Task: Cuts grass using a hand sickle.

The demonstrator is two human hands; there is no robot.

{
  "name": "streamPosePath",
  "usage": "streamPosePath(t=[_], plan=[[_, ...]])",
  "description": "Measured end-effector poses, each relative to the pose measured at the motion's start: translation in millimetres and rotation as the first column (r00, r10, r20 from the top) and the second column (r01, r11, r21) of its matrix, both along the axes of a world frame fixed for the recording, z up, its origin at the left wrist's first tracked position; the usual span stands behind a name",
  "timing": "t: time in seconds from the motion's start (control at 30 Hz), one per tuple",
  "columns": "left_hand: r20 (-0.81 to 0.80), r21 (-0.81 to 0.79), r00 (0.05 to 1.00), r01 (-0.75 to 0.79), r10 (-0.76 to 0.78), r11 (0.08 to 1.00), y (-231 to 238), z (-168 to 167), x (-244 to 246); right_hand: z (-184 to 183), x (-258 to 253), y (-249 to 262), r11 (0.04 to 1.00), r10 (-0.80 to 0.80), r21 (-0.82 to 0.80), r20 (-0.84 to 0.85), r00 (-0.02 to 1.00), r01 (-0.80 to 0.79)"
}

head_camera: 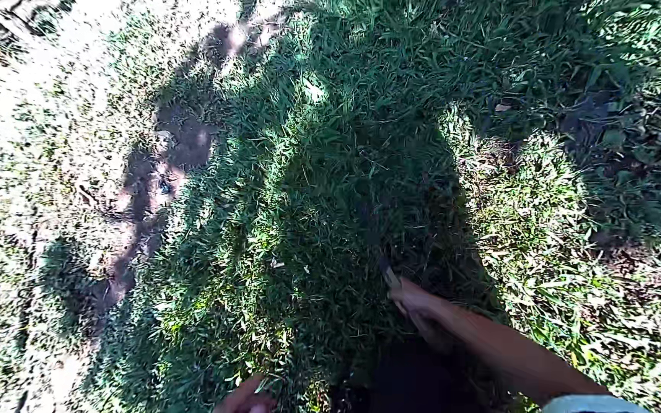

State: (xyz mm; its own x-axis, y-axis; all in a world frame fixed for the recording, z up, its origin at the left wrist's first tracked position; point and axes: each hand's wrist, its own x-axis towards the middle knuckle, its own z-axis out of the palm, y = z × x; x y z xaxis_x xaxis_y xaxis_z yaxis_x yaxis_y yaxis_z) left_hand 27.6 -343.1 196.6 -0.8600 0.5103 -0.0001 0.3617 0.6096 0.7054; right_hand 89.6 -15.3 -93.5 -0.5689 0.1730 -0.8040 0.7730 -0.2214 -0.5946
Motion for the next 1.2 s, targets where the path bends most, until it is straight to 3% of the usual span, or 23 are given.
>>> streamPosePath(t=[0.07,0.13,0.2,0.27,0.37,0.4,0.43,0.5,0.53,0.57,0.63,0.7,0.77,0.83,0.87,0.93,0.97,1.0,1.07,1.1,1.13,1.17,1.2], plan=[[0.023,0.014,0.998,-0.057,0.056,0.998,-3,0,-4,-4,72,-12,0.968,0.251,-0.009,0.129,0.959,-0.252],[0.008,-0.006,0.997,-0.076,0.076,0.997,0,-1,-6,22,116,33,0.971,0.199,0.104,0.157,0.967,-0.217],[-0.027,-0.016,0.996,-0.081,0.081,0.997,1,0,-7,53,112,86,0.968,-0.020,0.250,0.045,0.999,0.008],[-0.049,-0.005,0.995,-0.085,0.084,0.996,-1,1,-3,82,72,136,0.871,-0.347,0.310,-0.158,0.925,0.380],[-0.073,-0.004,0.994,-0.080,0.080,0.997,-5,3,1,106,-27,185,0.470,-0.816,0.015,-0.375,0.440,0.883],[-0.077,-0.005,0.994,-0.074,0.073,0.997,-5,3,3,106,-59,182,0.382,-0.874,-0.050,-0.345,0.343,0.923],[-0.078,-0.004,0.995,-0.068,0.068,0.998,-4,3,6,95,-81,161,0.424,-0.869,-0.035,-0.298,0.396,0.905],[-0.075,-0.006,0.995,-0.064,0.063,0.998,-3,5,9,35,-69,67,0.761,-0.619,0.139,-0.139,0.773,0.634],[-0.072,0.009,0.995,-0.067,0.067,0.998,-3,6,7,6,-33,25,0.935,-0.311,0.170,-0.035,0.950,0.312],[-0.068,0.032,0.995,-0.076,0.078,0.997,-4,7,1,-15,4,-3,0.990,0.032,0.133,0.072,0.997,-0.042],[-0.038,0.076,0.992,-0.118,0.122,0.990,-10,9,-5,-35,76,-19,0.869,0.457,0.113,0.192,0.868,-0.482],[-0.056,0.061,0.989,-0.131,0.134,0.989,-10,6,-7,-6,117,20,0.811,0.515,0.194,0.211,0.831,-0.552],[-0.097,-0.005,0.989,-0.115,0.114,0.993,-7,7,-6,31,113,69,0.867,0.326,0.347,0.150,0.933,-0.359],[-0.119,-0.035,0.986,-0.120,0.115,0.992,-8,10,1,63,71,111,0.894,-0.015,0.447,-0.047,0.999,0.034],[-0.125,-0.037,0.985,-0.126,0.120,0.991,-8,13,5,77,39,128,0.863,-0.221,0.424,-0.173,0.960,0.275],[-0.134,-0.033,0.983,-0.130,0.124,0.991,-8,15,11,98,-31,150,0.672,-0.628,0.192,-0.364,0.688,0.715],[-0.138,-0.033,0.982,-0.132,0.126,0.991,-8,15,13,103,-62,149,0.567,-0.737,0.097,-0.384,0.556,0.818],[-0.138,-0.037,0.982,-0.137,0.131,0.990,-8,14,17,98,-81,133,0.546,-0.769,0.074,-0.350,0.534,0.835],[-0.131,-0.041,0.982,-0.140,0.134,0.989,-9,15,22,48,-53,56,0.783,-0.558,0.197,-0.195,0.806,0.590],[-0.131,-0.023,0.982,-0.140,0.136,0.990,-10,16,21,15,-9,18,0.932,-0.271,0.225,-0.096,0.958,0.286],[-0.127,0.004,0.982,-0.143,0.142,0.990,-11,18,17,-10,38,-9,0.981,0.077,0.178,0.017,0.997,-0.079],[-0.115,0.035,0.982,-0.149,0.153,0.988,-14,19,14,-31,82,-26,0.932,0.338,0.107,0.087,0.937,-0.346],[-0.104,0.061,0.981,-0.160,0.165,0.985,-16,19,14,-45,120,-32,0.893,0.441,0.057,0.093,0.893,-0.447]])
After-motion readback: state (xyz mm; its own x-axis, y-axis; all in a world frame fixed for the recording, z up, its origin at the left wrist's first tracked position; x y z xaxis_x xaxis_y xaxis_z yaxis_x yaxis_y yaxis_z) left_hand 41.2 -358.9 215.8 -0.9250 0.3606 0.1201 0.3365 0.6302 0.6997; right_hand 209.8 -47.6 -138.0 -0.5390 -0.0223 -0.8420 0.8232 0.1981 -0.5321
